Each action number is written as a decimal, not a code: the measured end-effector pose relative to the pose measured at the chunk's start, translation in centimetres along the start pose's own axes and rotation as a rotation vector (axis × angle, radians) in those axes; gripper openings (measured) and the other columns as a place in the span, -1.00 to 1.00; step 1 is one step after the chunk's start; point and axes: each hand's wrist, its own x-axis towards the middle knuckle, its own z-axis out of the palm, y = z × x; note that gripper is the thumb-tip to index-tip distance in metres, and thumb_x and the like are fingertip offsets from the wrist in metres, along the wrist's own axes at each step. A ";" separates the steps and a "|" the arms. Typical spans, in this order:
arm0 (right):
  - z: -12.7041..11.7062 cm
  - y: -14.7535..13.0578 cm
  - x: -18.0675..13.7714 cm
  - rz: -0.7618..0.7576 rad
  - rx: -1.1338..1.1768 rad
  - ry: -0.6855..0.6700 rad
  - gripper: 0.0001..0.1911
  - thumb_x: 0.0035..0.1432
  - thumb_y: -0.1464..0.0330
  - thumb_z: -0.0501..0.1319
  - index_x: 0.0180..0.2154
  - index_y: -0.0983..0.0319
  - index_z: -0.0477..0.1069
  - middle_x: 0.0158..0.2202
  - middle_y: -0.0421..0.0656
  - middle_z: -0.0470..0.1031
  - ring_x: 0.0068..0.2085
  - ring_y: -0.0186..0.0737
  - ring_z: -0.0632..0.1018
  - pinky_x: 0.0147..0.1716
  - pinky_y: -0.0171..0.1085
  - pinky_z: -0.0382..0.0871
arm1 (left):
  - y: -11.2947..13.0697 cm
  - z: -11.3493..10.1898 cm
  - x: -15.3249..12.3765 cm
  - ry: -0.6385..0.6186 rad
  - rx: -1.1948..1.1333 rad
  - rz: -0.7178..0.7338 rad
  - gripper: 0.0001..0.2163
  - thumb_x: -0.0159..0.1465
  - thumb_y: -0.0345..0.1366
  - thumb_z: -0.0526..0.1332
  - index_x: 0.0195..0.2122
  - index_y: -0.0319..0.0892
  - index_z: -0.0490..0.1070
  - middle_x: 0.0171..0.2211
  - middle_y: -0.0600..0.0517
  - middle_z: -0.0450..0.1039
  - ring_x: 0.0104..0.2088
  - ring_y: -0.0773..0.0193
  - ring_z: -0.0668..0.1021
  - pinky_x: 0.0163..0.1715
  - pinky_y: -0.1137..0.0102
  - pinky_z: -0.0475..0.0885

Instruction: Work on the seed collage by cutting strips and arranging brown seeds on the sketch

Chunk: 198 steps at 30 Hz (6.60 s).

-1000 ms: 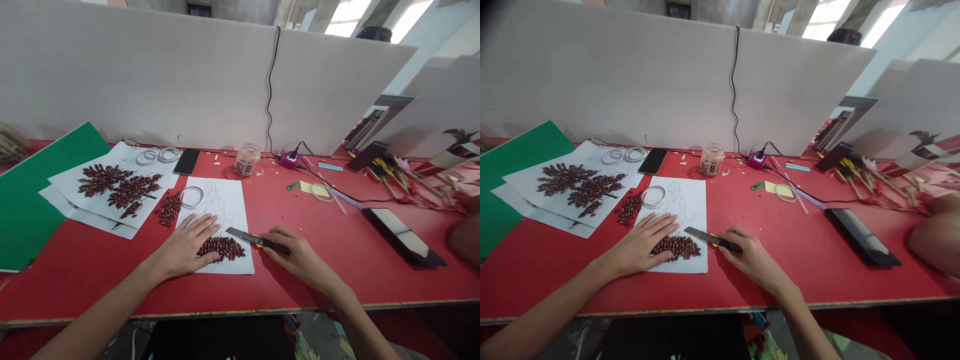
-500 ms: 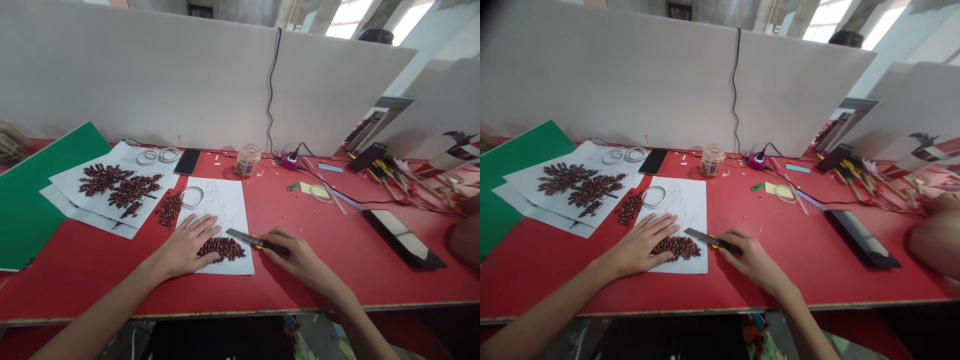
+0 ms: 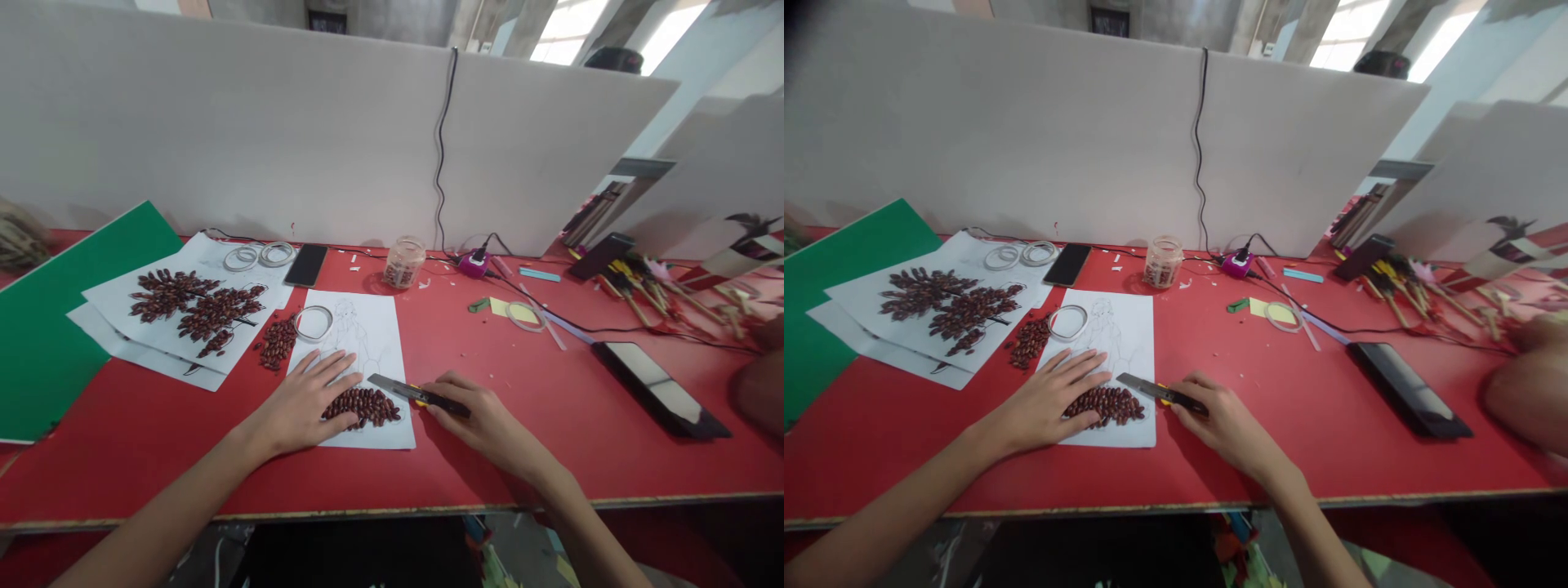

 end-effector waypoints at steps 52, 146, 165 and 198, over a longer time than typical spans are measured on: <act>-3.8 -15.6 11.0 -0.174 -0.973 -0.504 -0.96 0.13 0.40 0.36 -0.33 0.24 0.57 -0.39 -0.01 0.58 -0.33 -0.07 0.61 -0.43 -0.23 0.29 | 0.0 0.4 0.2 0.057 -0.050 0.002 -0.69 0.48 -0.14 0.06 0.18 -0.10 0.32 0.33 -0.08 0.29 0.38 0.04 0.23 0.37 -0.02 0.06; -3.9 1.3 5.5 -0.541 -0.690 -0.018 -0.65 0.44 0.48 0.03 0.05 0.12 0.52 -0.16 -0.10 0.60 -0.19 -0.16 0.45 -0.19 -0.19 0.10 | -0.7 -0.6 5.5 0.083 -0.544 -0.192 -0.90 0.29 -0.34 0.24 -0.34 -0.14 0.55 -0.26 0.00 0.47 -0.23 0.19 0.52 -0.16 0.28 0.41; -3.2 1.8 5.6 -0.567 -0.706 -0.020 -0.62 0.42 0.53 0.04 0.07 0.10 0.50 -0.20 -0.12 0.58 -0.21 -0.19 0.44 -0.21 -0.20 0.07 | -0.1 -0.8 5.5 0.102 -0.548 -0.210 -0.89 0.29 -0.39 0.22 -0.37 -0.15 0.51 -0.28 0.03 0.44 -0.23 0.22 0.49 -0.16 0.30 0.37; -2.6 2.0 4.7 -0.585 -0.758 0.021 -0.61 0.37 0.59 0.05 0.08 0.15 0.47 -0.22 -0.12 0.54 -0.26 -0.16 0.39 -0.21 -0.19 0.07 | 0.9 -2.2 6.2 -0.030 -0.330 -0.200 -0.87 0.28 -0.39 0.16 -0.37 -0.13 0.47 -0.24 0.02 0.46 -0.18 0.18 0.53 -0.18 0.32 0.38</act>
